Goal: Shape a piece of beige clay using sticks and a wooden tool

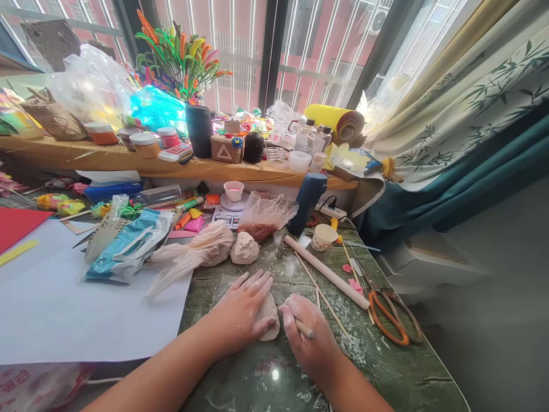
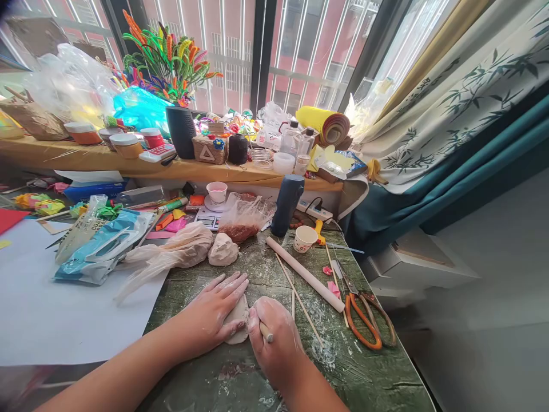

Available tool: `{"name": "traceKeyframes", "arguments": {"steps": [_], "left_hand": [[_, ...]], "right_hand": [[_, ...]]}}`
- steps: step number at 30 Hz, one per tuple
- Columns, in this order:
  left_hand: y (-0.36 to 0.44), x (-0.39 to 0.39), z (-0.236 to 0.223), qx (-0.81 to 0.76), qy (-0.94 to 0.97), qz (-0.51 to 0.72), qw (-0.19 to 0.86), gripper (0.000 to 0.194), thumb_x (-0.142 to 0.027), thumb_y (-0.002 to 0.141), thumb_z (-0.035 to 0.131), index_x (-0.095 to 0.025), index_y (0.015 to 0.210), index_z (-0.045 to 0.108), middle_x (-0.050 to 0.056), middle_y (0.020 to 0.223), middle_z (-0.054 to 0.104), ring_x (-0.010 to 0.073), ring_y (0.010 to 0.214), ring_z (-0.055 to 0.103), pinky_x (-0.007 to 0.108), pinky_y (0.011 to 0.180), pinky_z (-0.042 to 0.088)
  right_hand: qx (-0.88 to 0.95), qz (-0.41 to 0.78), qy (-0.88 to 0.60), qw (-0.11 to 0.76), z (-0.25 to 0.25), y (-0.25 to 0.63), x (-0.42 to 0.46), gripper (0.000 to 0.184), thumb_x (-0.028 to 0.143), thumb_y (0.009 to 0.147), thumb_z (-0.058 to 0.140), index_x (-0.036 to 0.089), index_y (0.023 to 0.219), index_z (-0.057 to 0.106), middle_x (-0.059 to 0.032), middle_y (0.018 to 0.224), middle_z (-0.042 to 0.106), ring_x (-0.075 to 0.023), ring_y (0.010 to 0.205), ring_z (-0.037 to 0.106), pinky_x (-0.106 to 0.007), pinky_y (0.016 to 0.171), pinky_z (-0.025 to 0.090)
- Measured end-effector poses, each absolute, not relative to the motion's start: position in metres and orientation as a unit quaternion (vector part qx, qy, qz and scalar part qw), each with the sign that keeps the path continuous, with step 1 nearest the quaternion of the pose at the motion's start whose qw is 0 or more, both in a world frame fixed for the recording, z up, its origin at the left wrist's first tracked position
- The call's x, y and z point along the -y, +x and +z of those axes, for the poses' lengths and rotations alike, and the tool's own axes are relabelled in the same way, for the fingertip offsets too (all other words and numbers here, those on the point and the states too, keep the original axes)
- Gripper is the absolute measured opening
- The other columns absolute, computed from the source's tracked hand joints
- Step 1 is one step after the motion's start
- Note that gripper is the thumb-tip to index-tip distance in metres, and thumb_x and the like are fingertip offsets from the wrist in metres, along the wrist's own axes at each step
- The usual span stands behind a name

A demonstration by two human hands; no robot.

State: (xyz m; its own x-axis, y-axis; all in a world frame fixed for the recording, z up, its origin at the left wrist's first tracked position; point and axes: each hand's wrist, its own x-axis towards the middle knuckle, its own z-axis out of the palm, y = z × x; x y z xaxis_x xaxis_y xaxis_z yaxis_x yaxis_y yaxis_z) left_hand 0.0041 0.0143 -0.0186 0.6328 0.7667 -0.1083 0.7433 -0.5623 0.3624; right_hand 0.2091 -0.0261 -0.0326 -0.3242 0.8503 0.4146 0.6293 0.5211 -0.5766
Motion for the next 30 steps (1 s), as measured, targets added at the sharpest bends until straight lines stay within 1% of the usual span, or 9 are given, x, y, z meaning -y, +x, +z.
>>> {"name": "traceKeyframes", "arguments": {"steps": [4, 7, 12, 15, 20, 23, 28, 30], "left_hand": [[0.0057, -0.0146, -0.0139, -0.432, 0.879, 0.02, 0.2, 0.077, -0.045, 0.093, 0.058, -0.019, 0.16, 0.03, 0.01, 0.167, 0.028, 0.0301, 0.156, 0.021, 0.051, 0.126, 0.017], [0.0062, -0.0147, -0.0124, -0.433, 0.878, 0.02, 0.202, 0.078, -0.043, 0.092, 0.059, -0.018, 0.16, 0.031, 0.009, 0.168, 0.027, 0.0298, 0.156, 0.021, 0.051, 0.127, 0.017], [0.0057, -0.0151, -0.0125, -0.433, 0.879, 0.009, 0.199, 0.078, -0.044, 0.093, 0.059, -0.018, 0.161, 0.03, 0.009, 0.168, 0.026, 0.0297, 0.157, 0.019, 0.051, 0.127, 0.016], [0.0051, -0.0159, -0.015, -0.432, 0.88, 0.003, 0.195, 0.078, -0.045, 0.093, 0.058, -0.018, 0.161, 0.03, 0.009, 0.168, 0.025, 0.0299, 0.156, 0.02, 0.051, 0.127, 0.015], [0.005, -0.0173, -0.0193, -0.42, 0.888, 0.021, 0.186, 0.077, -0.053, 0.096, 0.053, -0.019, 0.161, 0.029, 0.01, 0.168, 0.026, 0.0312, 0.156, 0.021, 0.052, 0.126, 0.018], [0.0057, -0.0175, -0.0186, -0.426, 0.885, 0.008, 0.189, 0.077, -0.053, 0.096, 0.053, -0.017, 0.161, 0.029, 0.011, 0.168, 0.025, 0.0311, 0.156, 0.021, 0.053, 0.126, 0.018], [0.0063, -0.0167, -0.0173, -0.425, 0.885, 0.002, 0.192, 0.077, -0.054, 0.096, 0.053, -0.017, 0.16, 0.031, 0.011, 0.168, 0.024, 0.0307, 0.156, 0.02, 0.052, 0.126, 0.018], [0.0061, -0.0163, -0.0177, -0.426, 0.884, 0.005, 0.191, 0.077, -0.054, 0.096, 0.055, -0.017, 0.16, 0.032, 0.011, 0.168, 0.024, 0.0307, 0.156, 0.02, 0.052, 0.126, 0.018]], "right_hand": [[0.785, 0.199, -0.464, 0.358, -0.033, 0.2106, 0.0269, 0.028, 0.018, 0.104, 0.033, 0.024, 0.083, 0.051, -0.0018, 0.075, 0.058, -0.0195, 0.07, 0.057, -0.033, 0.067, 0.042], [0.767, 0.209, -0.477, 0.375, -0.0329, 0.2119, 0.0283, 0.027, 0.02, 0.105, 0.034, 0.024, 0.085, 0.052, -0.0024, 0.077, 0.059, -0.0197, 0.072, 0.058, -0.033, 0.069, 0.043], [0.8, 0.149, -0.453, 0.364, -0.037, 0.2115, 0.03, 0.025, 0.018, 0.103, 0.039, 0.024, 0.08, 0.049, -0.001, 0.073, 0.055, -0.0189, 0.069, 0.054, -0.033, 0.068, 0.042], [0.801, 0.152, -0.451, 0.363, -0.039, 0.2106, 0.0307, 0.024, 0.016, 0.102, 0.037, 0.023, 0.082, 0.049, -0.0007, 0.074, 0.055, -0.0184, 0.068, 0.054, -0.032, 0.067, 0.042], [0.822, 0.095, -0.426, 0.366, -0.038, 0.2071, 0.033, 0.021, 0.016, 0.1, 0.041, 0.024, 0.083, 0.048, -0.001, 0.075, 0.055, -0.0193, 0.069, 0.053, -0.033, 0.069, 0.043], [0.818, 0.107, -0.432, 0.364, -0.0376, 0.2063, 0.0336, 0.022, 0.015, 0.101, 0.039, 0.024, 0.082, 0.047, -0.0007, 0.074, 0.054, -0.0189, 0.068, 0.052, -0.033, 0.066, 0.042], [0.822, 0.09, -0.433, 0.358, -0.0413, 0.207, 0.0343, 0.02, 0.017, 0.102, 0.041, 0.023, 0.084, 0.048, -0.0019, 0.076, 0.055, -0.0204, 0.071, 0.053, -0.035, 0.069, 0.043], [0.814, 0.107, -0.442, 0.362, -0.042, 0.2072, 0.0339, 0.021, 0.016, 0.102, 0.04, 0.023, 0.084, 0.049, -0.0018, 0.076, 0.055, -0.0198, 0.07, 0.052, -0.034, 0.068, 0.042]]}}
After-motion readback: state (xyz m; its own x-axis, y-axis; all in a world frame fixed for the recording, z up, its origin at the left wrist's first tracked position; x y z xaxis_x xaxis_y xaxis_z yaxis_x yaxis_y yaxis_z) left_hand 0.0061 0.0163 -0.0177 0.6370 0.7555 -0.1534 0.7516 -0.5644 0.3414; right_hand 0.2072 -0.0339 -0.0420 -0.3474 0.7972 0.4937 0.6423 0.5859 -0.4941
